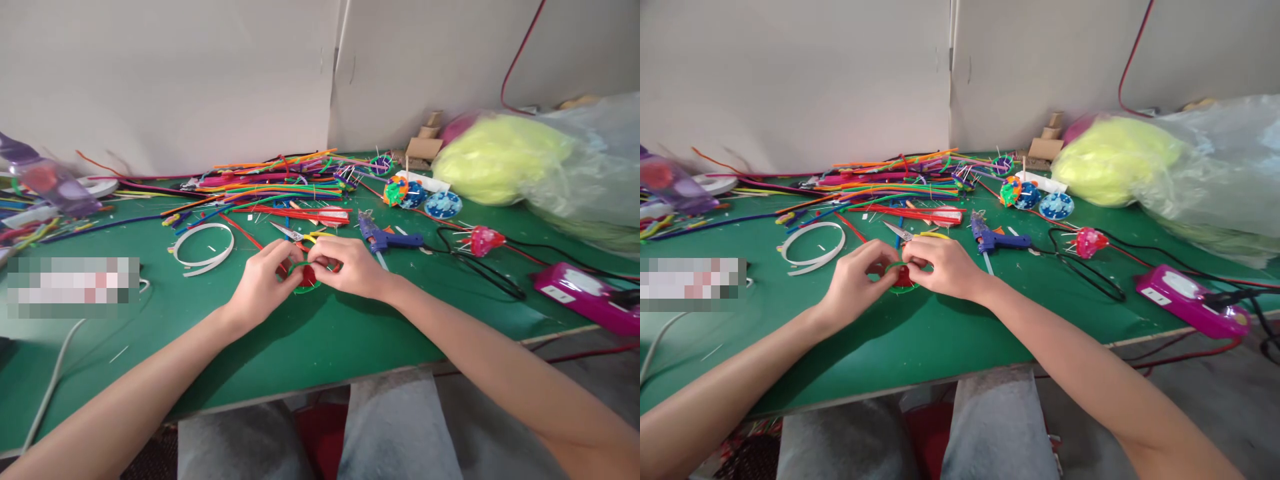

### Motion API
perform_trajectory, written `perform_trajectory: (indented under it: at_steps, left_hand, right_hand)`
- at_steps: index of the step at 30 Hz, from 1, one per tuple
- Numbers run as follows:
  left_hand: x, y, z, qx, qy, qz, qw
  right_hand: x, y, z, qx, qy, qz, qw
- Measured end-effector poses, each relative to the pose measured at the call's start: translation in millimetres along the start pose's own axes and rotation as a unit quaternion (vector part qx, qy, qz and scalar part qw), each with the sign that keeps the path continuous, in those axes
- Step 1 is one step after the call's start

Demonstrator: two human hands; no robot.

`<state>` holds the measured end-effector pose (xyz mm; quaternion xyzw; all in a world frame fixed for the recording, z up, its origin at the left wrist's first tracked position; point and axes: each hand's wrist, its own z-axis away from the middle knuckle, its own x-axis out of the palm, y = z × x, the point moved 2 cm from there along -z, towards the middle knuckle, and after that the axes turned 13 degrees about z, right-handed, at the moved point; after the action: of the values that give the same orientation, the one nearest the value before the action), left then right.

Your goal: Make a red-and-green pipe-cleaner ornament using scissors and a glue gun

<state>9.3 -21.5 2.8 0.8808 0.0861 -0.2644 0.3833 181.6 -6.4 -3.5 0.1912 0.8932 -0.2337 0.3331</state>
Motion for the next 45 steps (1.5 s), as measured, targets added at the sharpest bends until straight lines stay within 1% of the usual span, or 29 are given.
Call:
perform_trajectory:
  at_steps: [3, 9, 14, 17, 21, 24, 30, 34, 37, 40, 43, 45]
  left_hand:
    - [-2.1, -1.7, 2.2, 0.036, 0.016, -0.029, 0.999]
    - [-6.2, -0.7, 3.4, 0.149, -0.002, -0.065, 0.987]
    - [-7.9, 1.2, 2.6, 0.183, -0.006, -0.078, 0.98]
    - [-9.0, 1.4, 2.1, 0.176, -0.011, -0.062, 0.982]
    - [-8.5, 1.6, 1.1, 0.136, -0.031, -0.013, 0.99]
    - [-6.7, 1.0, 0.9, 0.108, -0.035, 0.005, 0.994]
    - [-2.9, -4.7, 3.5, 0.056, -0.036, -0.045, 0.997]
    - [-1.5, -6.7, 5.3, 0.041, -0.055, -0.052, 0.996]
    - [-0.9, -6.6, 5.0, 0.053, -0.069, -0.051, 0.995]
    - [-1.7, -5.4, 4.0, 0.09, -0.069, -0.055, 0.992]
    - [-3.9, -4.5, 4.0, 0.132, -0.076, -0.061, 0.986]
    - [-5.5, -4.2, 4.8, 0.153, -0.093, -0.064, 0.982]
  right_hand:
    - [-0.8, -0.2, 0.4, -0.002, 0.001, 0.003, 1.0]
    - [-3.5, -4.4, -1.0, -0.029, 0.011, 0.002, 1.0]
    - [-4.6, -5.8, -0.9, -0.028, 0.01, 0.013, 0.999]
    - [-5.2, -5.2, -0.6, -0.028, 0.016, 0.009, 0.999]
    - [-5.7, -3.4, 0.1, -0.031, 0.019, 0.022, 0.999]
    - [-4.3, -2.4, 0.8, -0.027, 0.015, 0.034, 0.999]
    - [0.8, -2.8, 2.1, -0.008, -0.005, 0.062, 0.998]
    - [1.7, -1.0, 2.8, -0.03, -0.038, 0.082, 0.995]
    - [3.4, 0.6, 4.3, -0.039, -0.061, 0.092, 0.993]
    - [3.7, 1.4, 2.9, -0.023, -0.078, 0.063, 0.995]
    - [-9.6, 6.7, -4.3, 0.034, -0.074, 0.0, 0.997]
    - [-31.0, 17.4, -8.9, 0.114, -0.059, -0.014, 0.992]
